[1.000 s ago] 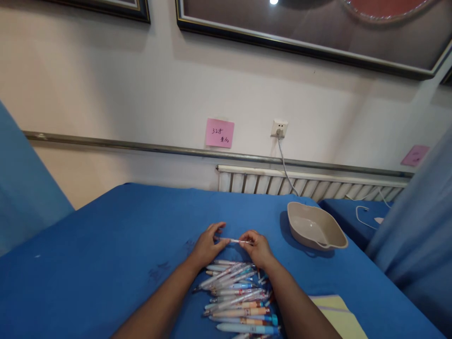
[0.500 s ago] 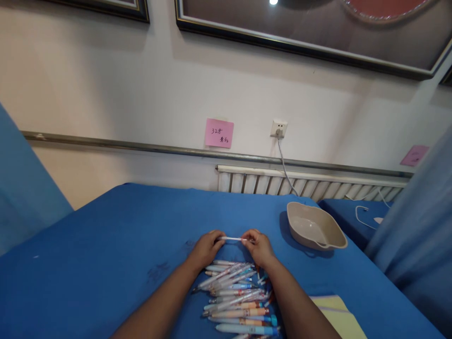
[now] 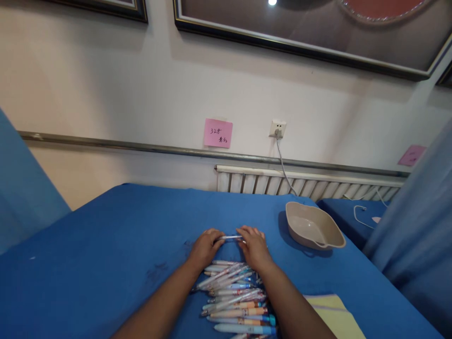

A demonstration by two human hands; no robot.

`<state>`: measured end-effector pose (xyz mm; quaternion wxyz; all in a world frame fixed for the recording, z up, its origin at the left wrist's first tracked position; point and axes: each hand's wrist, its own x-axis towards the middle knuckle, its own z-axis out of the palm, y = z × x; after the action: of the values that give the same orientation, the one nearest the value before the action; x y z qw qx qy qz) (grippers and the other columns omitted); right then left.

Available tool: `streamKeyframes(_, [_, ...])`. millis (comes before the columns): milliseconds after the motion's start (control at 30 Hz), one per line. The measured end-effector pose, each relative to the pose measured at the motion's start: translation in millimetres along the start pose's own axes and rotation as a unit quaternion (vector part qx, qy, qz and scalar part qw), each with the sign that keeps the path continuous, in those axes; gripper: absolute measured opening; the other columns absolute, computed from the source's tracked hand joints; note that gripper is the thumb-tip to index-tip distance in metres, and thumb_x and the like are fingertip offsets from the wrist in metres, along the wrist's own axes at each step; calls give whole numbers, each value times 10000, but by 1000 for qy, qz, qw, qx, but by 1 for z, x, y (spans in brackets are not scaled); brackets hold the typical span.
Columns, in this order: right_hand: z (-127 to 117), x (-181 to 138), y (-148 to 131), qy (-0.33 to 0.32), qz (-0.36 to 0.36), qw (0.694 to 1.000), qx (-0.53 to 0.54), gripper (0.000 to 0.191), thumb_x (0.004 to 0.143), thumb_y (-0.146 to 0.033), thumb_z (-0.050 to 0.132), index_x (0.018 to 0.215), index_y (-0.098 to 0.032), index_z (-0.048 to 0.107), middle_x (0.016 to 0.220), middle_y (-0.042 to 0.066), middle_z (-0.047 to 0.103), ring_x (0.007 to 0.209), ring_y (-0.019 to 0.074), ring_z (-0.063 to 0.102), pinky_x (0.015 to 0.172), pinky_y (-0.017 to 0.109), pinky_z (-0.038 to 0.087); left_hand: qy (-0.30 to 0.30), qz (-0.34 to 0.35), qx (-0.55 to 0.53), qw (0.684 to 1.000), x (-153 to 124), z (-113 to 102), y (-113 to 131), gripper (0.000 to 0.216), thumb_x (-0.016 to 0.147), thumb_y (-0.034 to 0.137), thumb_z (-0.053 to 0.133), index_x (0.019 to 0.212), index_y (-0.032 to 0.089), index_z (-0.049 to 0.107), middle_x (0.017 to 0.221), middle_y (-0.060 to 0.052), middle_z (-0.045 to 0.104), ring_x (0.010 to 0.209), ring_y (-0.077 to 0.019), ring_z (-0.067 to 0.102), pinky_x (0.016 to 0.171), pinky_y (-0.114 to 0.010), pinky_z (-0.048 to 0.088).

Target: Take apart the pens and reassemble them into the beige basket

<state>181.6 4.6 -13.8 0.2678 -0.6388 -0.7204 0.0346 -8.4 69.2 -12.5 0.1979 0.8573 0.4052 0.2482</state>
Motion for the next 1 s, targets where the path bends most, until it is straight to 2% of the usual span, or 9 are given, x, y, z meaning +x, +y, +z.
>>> streamKeyframes(67, [-2, 1, -1, -33, -20, 999, -22, 266, 885, -217, 442, 1069, -306, 614, 1046, 34, 638, 973, 193, 524, 851, 323, 313, -7, 31, -4, 999, 0, -1, 2, 193, 846, 276, 501, 958, 230, 652, 965, -27, 661, 948, -174, 560, 878, -279, 383])
streamKeyframes(167, [-6, 3, 7, -55, -10, 997, -53, 271, 907, -233, 399, 962, -280, 661, 913, 52, 664, 895, 201, 543, 818, 327, 315, -6, 35, 15, 999, 1, -5, -3, 195, 854, 275, 489, 937, 227, 659, 948, -30, 665, 928, -177, 565, 873, -286, 377])
streamKeyframes(267, [-8, 3, 19, -41, 41, 996, -63, 274, 886, -188, 414, 979, -255, 663, 943, 73, 659, 925, 218, 544, 824, 331, 317, -7, 13, 30, 999, 2, -8, -10, 197, 851, 279, 494, 927, 227, 668, 964, -38, 668, 933, -190, 569, 888, -306, 366])
streamKeyframes(333, [-8, 3, 24, -33, 72, 996, -47, 266, 865, -182, 445, 1033, -234, 645, 995, 87, 649, 962, 226, 541, 832, 327, 325, -4, -3, 32, 999, 2, -8, -14, 209, 825, 264, 532, 990, 228, 655, 1029, -50, 660, 982, -204, 559, 923, -325, 347])
streamKeyframes(433, [-4, 1, 26, -40, 79, 996, -2, 344, 814, -286, 555, 1148, -208, 581, 1089, 97, 617, 1012, 237, 530, 847, 317, 341, 9, -24, 51, 998, 1, -6, -14, 351, 770, 220, 595, 1120, 213, 598, 1147, -76, 617, 1065, -224, 523, 955, -335, 328])
streamKeyframes(533, [-1, 0, 27, -63, 72, 995, 11, 410, 749, -358, 632, 1131, -216, 586, 1076, 82, 613, 1007, 244, 528, 842, 314, 352, 7, -38, 72, 997, 0, -7, -14, 319, 761, 220, 600, 1079, 199, 619, 1104, -88, 628, 1037, -237, 526, 928, -338, 344])
streamKeyframes(700, [-1, 0, 33, -65, 86, 994, -26, 243, 808, -211, 539, 1030, -232, 635, 979, 74, 630, 958, 218, 542, 823, 300, 348, 6, -50, 75, 996, 0, -10, -15, 203, 785, 197, 552, 956, 181, 661, 966, -92, 654, 935, -238, 549, 870, -348, 368])
streamKeyframes(900, [4, 3, 23, -53, 60, 997, -6, 263, 838, -145, 467, 1006, -247, 643, 974, 61, 633, 958, 195, 543, 820, 274, 343, 3, -37, 41, 998, 4, 1, -11, 172, 818, 195, 506, 875, 190, 669, 921, -62, 671, 898, -201, 568, 861, -315, 391])
streamKeyframes(1000, [8, 4, 17, -53, 38, 998, 4, 293, 840, -127, 454, 1037, -257, 628, 1002, 49, 630, 980, 188, 537, 843, 274, 338, 8, -34, 13, 999, 5, 6, -8, 186, 819, 187, 500, 909, 194, 662, 949, -61, 672, 916, -194, 576, 869, -306, 407])
